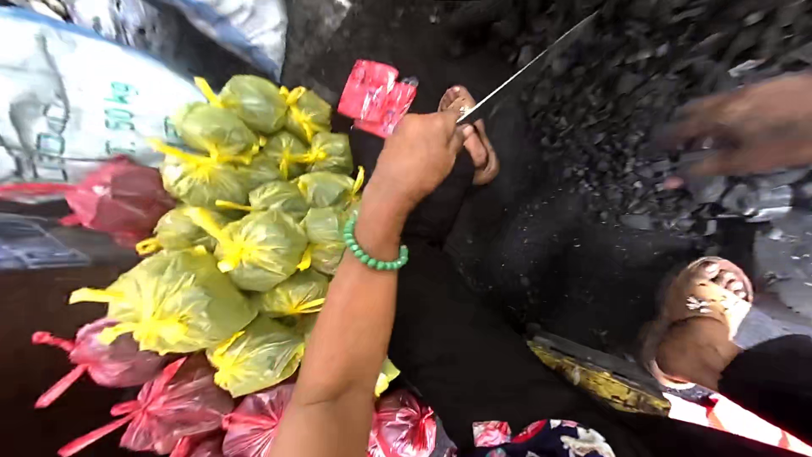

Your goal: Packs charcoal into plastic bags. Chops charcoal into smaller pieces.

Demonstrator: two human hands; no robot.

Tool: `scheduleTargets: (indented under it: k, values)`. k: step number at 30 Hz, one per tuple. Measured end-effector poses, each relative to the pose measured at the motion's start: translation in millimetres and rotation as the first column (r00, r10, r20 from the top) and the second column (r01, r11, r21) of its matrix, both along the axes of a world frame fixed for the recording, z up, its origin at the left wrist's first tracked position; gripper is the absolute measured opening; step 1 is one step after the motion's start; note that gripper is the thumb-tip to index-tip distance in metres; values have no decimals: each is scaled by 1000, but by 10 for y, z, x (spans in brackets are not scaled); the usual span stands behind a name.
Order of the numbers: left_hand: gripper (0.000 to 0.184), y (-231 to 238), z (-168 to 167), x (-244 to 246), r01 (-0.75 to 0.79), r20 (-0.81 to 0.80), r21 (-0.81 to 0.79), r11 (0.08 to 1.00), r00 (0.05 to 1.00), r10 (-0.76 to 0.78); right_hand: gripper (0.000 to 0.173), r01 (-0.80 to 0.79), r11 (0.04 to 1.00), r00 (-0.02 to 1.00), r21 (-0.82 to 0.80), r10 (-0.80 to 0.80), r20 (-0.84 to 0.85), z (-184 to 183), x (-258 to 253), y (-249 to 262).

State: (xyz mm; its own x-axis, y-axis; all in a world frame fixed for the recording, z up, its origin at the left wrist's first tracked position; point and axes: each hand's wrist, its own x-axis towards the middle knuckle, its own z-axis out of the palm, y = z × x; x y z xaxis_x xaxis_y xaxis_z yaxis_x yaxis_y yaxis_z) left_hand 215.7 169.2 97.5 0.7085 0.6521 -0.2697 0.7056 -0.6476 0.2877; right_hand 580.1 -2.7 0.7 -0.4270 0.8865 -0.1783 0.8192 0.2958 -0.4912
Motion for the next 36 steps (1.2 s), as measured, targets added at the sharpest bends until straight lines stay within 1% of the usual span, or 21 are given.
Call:
scheduleTargets:
  k: [1, 2, 4, 5, 6, 7, 8, 9, 11, 13, 15, 16, 19, 21, 23, 26, 28, 30, 32, 34, 36]
  values:
    - [37, 27, 26, -35, 5, -12, -10, 1000, 1000, -5, 49, 89, 973, 995, -211, -80, 52, -19, -541, 61]
    - [37, 57, 57, -67, 9, -20, -17, 1000, 1000, -9, 52, 135, 916, 990, -378, -109, 90, -154, -1047, 105]
    - [37, 144, 110, -140, 26, -8, -28, 999, 1000, -26, 58, 106, 813, 994, -573, -83, 66, -629, -1918, 98]
    - [36, 189, 134, -167, 30, 0, -31, 999, 1000, -30, 64, 91, 762, 995, -641, -91, 33, -863, -2284, 59]
    - [36, 229, 150, -193, 34, 3, -30, 999, 999, -34, 75, 72, 706, 995, -704, -103, -1, -1067, -2610, -5]
    - [35, 261, 153, -221, 33, 2, -29, 999, 999, -33, 87, 43, 660, 995, -750, -98, -29, -1242, -2891, -87]
    - [35, 290, 151, -246, 28, -1, -26, 999, 1000, -28, 95, 20, 661, 994, -750, -92, -54, -1406, -3141, -191]
    - [34, 313, 151, -269, 23, -6, -24, 999, 1000, -23, 101, 4, 693, 991, -721, -99, -89, -1526, -3353, -319]
    - [33, 334, 161, -323, 18, 2, -4, 1000, 1000, -18, 103, -33, 762, 982, -647, -97, -164, -1587, -3626, -518]
    - [32, 283, 178, -392, -7, 25, 27, 1000, 1000, 6, 105, -128, 763, 982, -633, 7, -189, -1537, -3735, -542]
    - [32, 233, 190, -431, -19, 54, 32, 999, 998, 17, 104, -200, 732, 977, -651, 102, -186, -1529, -3757, -509]
    - [32, 217, 195, -439, -21, 68, 30, 999, 998, 19, 99, -226, 723, 973, -653, 130, -192, -1533, -3745, -504]
    - [32, 231, 191, -426, 4, 97, 37, 999, 995, -7, 64, -248, 693, 966, -677, 121, -230, -1593, -3684, -484]
    - [33, 226, 181, -413, 15, 103, 37, 999, 995, -19, 51, -238, 669, 967, -704, 96, -235, -1636, -3653, -445]
    - [33, 201, 195, -409, 28, 106, 32, 999, 994, -31, 50, -195, 672, 969, -715, 18, -248, -1696, -3650, -431]
    - [32, 201, 216, -411, 43, 113, 31, 999, 992, -46, 56, -94, 708, 939, -700, -170, -298, -1763, -3608, -397]
    - [30, 259, 173, -368, 31, 123, 44, 999, 992, -36, 56, -61, 734, 921, -676, -219, -321, -1687, -3443, -272]
    - [27, 320, 98, -322, 25, 123, 74, 997, 992, -34, 56, -54, 778, 913, -626, -215, -346, -1457, -3114, -108]
    - [29, 350, 50, -287, 52, 142, 73, 996, 988, -62, 59, -19, 829, 918, -558, -207, -339, -1066, -2619, 14]
    - [37, 321, 108, -219, 102, 103, 4, 995, 989, -102, 60, 53, 872, 940, -487, -208, -272, -524, -2048, -6]
    - [45, 262, 215, -103, 137, 39, -76, 988, 990, -134, 58, 151, 882, 949, -447, -256, -184, 62, -1462, -164]
